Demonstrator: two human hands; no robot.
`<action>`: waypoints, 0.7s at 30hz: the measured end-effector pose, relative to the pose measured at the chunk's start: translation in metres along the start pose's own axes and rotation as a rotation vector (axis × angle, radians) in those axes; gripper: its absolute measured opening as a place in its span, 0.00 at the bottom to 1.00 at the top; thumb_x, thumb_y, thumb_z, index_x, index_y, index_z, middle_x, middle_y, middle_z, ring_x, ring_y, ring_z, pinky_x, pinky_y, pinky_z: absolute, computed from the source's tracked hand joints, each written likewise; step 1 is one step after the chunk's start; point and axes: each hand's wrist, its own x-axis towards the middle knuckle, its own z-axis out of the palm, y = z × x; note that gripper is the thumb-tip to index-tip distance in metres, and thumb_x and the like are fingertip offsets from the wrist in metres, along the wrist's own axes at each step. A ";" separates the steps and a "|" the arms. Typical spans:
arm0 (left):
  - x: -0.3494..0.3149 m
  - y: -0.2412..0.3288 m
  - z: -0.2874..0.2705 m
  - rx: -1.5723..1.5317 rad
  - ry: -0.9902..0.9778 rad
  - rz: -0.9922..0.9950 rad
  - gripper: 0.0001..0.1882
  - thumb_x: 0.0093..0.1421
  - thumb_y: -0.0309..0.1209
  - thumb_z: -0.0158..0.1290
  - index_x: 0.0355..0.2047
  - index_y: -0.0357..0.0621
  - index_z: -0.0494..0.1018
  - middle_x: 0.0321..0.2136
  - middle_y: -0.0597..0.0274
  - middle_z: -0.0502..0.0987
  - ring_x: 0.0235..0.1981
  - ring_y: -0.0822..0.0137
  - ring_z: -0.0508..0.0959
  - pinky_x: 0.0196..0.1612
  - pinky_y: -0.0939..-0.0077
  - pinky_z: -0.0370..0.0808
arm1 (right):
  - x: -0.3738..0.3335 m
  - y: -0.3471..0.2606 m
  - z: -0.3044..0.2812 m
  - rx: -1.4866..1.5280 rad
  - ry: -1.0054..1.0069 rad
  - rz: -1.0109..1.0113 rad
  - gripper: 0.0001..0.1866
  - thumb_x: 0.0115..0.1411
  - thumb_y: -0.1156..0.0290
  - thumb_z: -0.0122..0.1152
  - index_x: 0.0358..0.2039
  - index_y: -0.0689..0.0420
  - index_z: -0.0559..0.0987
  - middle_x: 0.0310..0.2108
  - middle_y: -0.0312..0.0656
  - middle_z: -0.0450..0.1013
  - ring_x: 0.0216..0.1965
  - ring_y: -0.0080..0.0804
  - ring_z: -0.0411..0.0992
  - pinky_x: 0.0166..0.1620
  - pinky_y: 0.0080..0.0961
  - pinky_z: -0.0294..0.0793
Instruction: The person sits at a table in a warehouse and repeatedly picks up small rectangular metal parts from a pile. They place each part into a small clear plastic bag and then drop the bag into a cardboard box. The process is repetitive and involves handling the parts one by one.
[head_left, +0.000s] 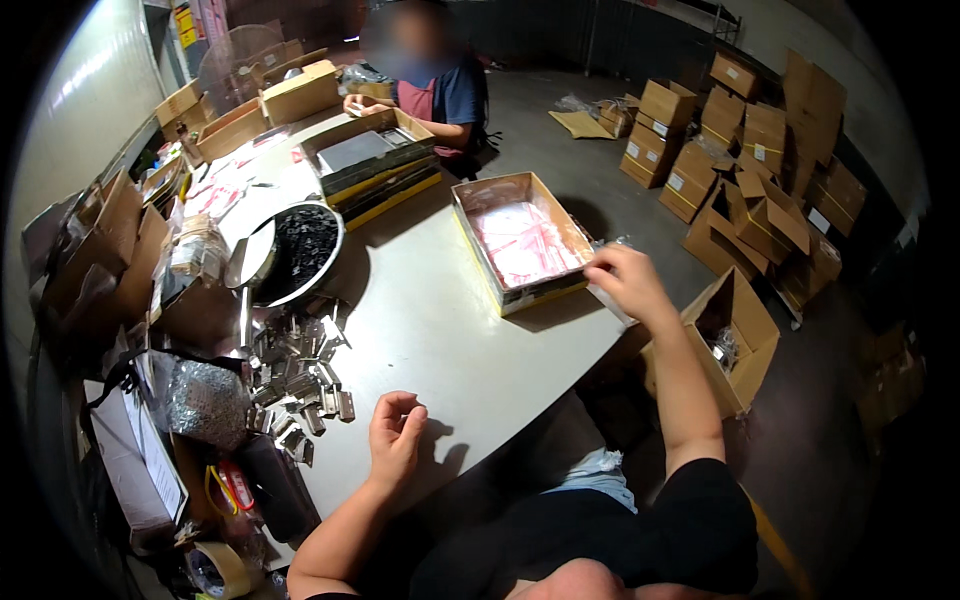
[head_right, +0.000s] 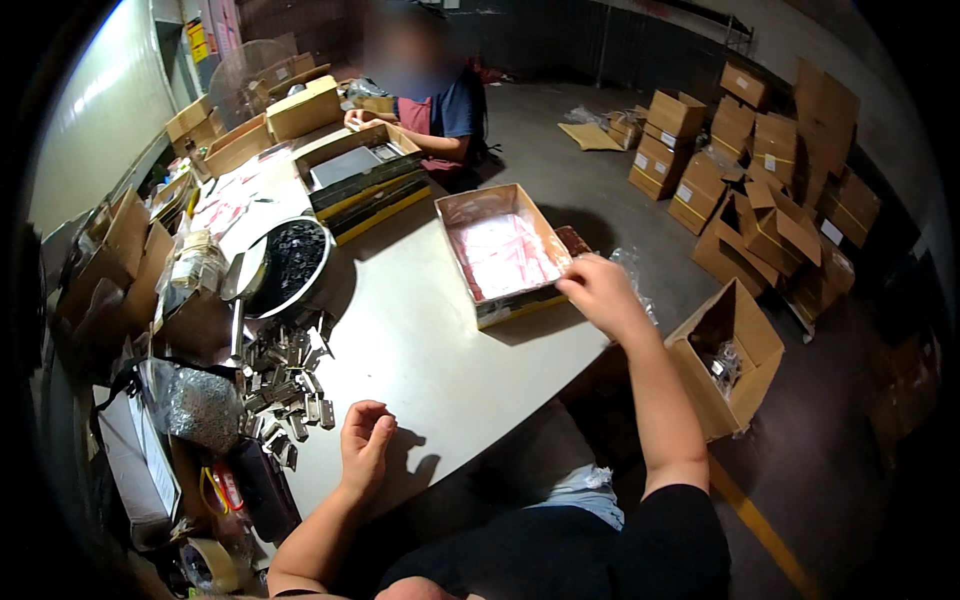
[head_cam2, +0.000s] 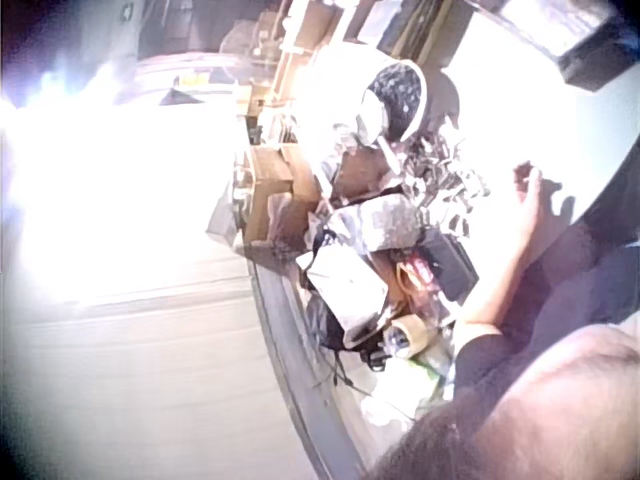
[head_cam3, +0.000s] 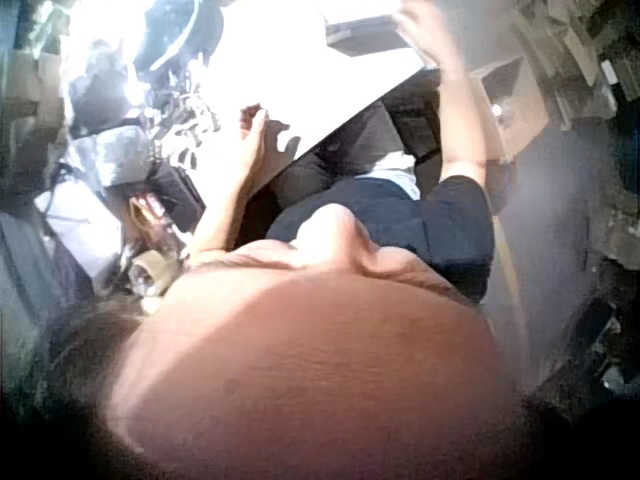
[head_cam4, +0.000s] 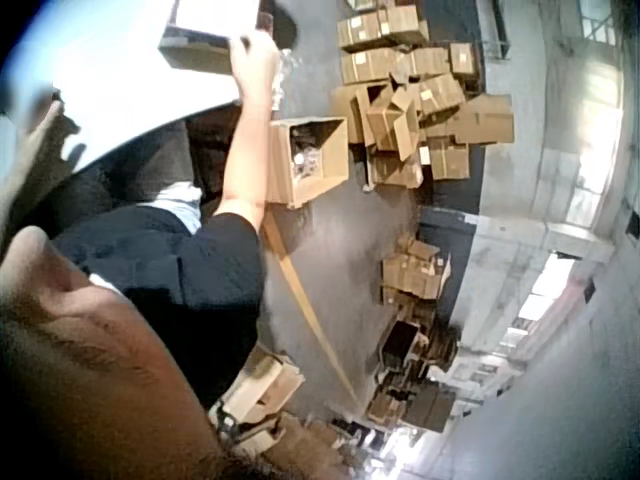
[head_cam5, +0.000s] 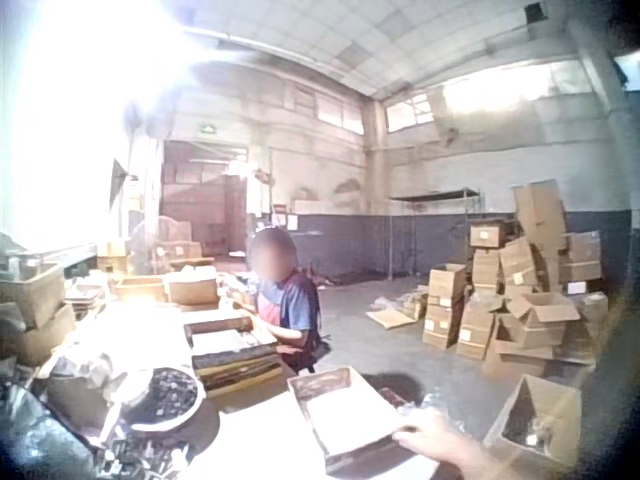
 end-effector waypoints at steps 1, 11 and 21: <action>-0.001 0.000 -0.003 0.011 0.009 0.002 0.11 0.62 0.24 0.53 0.44 0.40 0.66 0.35 0.67 0.70 0.36 0.78 0.70 0.39 0.83 0.69 | 0.023 -0.009 0.022 0.061 -0.052 -0.045 0.10 0.53 0.69 0.61 0.31 0.63 0.79 0.30 0.49 0.75 0.33 0.42 0.74 0.38 0.32 0.72; 0.003 0.000 -0.004 0.034 -0.012 -0.009 0.12 0.63 0.28 0.54 0.45 0.39 0.66 0.35 0.67 0.70 0.32 0.79 0.69 0.35 0.85 0.68 | 0.145 0.046 0.122 -0.525 -0.253 0.062 0.09 0.50 0.70 0.62 0.32 0.59 0.81 0.37 0.50 0.77 0.44 0.45 0.74 0.48 0.40 0.72; -0.001 0.016 -0.002 0.073 -0.009 -0.064 0.13 0.61 0.23 0.54 0.44 0.38 0.66 0.38 0.64 0.69 0.38 0.77 0.72 0.42 0.82 0.72 | 0.092 -0.026 0.085 0.088 -0.102 -0.150 0.12 0.47 0.69 0.69 0.26 0.63 0.76 0.23 0.47 0.74 0.25 0.37 0.73 0.32 0.30 0.71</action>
